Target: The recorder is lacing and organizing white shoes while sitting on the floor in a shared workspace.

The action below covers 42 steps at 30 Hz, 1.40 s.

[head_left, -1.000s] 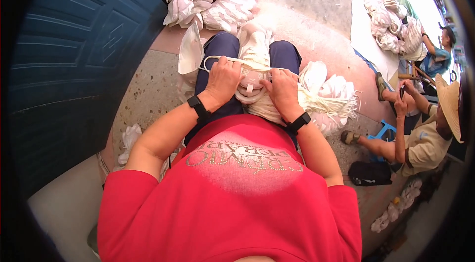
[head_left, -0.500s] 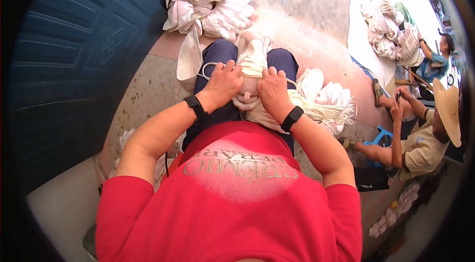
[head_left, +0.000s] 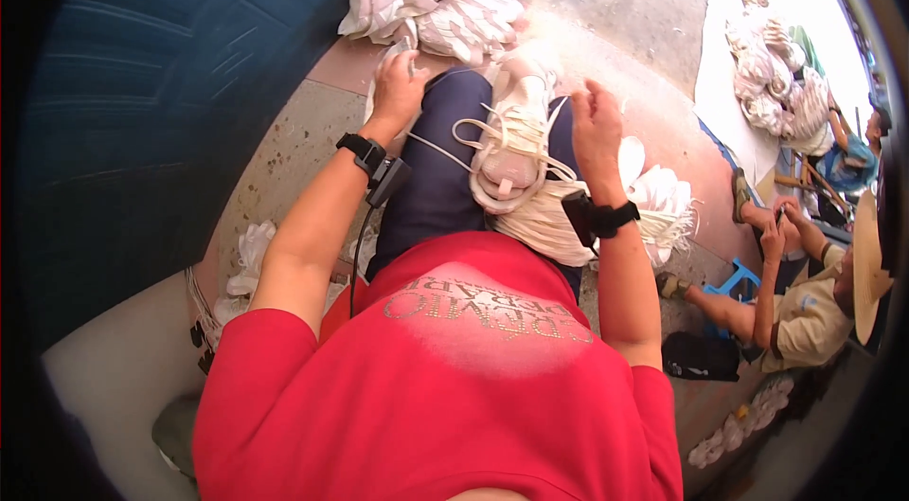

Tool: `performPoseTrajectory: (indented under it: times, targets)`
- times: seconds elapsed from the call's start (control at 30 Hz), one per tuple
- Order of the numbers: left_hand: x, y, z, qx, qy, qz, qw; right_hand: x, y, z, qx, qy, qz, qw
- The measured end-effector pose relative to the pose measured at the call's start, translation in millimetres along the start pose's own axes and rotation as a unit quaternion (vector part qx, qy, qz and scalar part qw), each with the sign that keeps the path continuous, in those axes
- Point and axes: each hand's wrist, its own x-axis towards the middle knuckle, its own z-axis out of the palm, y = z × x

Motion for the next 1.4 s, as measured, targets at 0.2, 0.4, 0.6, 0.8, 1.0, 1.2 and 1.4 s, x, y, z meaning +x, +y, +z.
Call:
performPoseTrajectory:
  times: [0.2,0.4,0.6,0.8,1.0,1.2,1.4]
  targets:
    - [-50,-117,0,-0.092,-0.113,-0.43,0.891,-22,19,-5,0.019,-0.081,0.074,0.994]
    - [-48,-134,-29,-0.307,-0.2,-0.528,0.766,-31,2,8,0.069,-0.129,-0.007,0.989]
    - [-61,-69,-79,-0.276,0.069,-0.342,0.896,-39,-59,32,0.185,-0.283,0.02,0.941]
    - [-137,34,-87,0.05,0.221,0.095,0.969,-55,-139,62,0.362,-0.429,0.166,0.811]
    - [-150,36,-102,0.025,0.167,0.082,0.982,-63,-147,99,0.443,-0.302,0.264,0.802]
    - [-105,-48,-93,-0.48,0.004,-0.152,0.864,-66,-108,-2,0.406,-0.384,0.19,0.807]
    - [-94,-71,-7,-0.377,-0.202,-0.105,0.898,-79,-81,-13,0.519,-0.347,0.199,0.755]
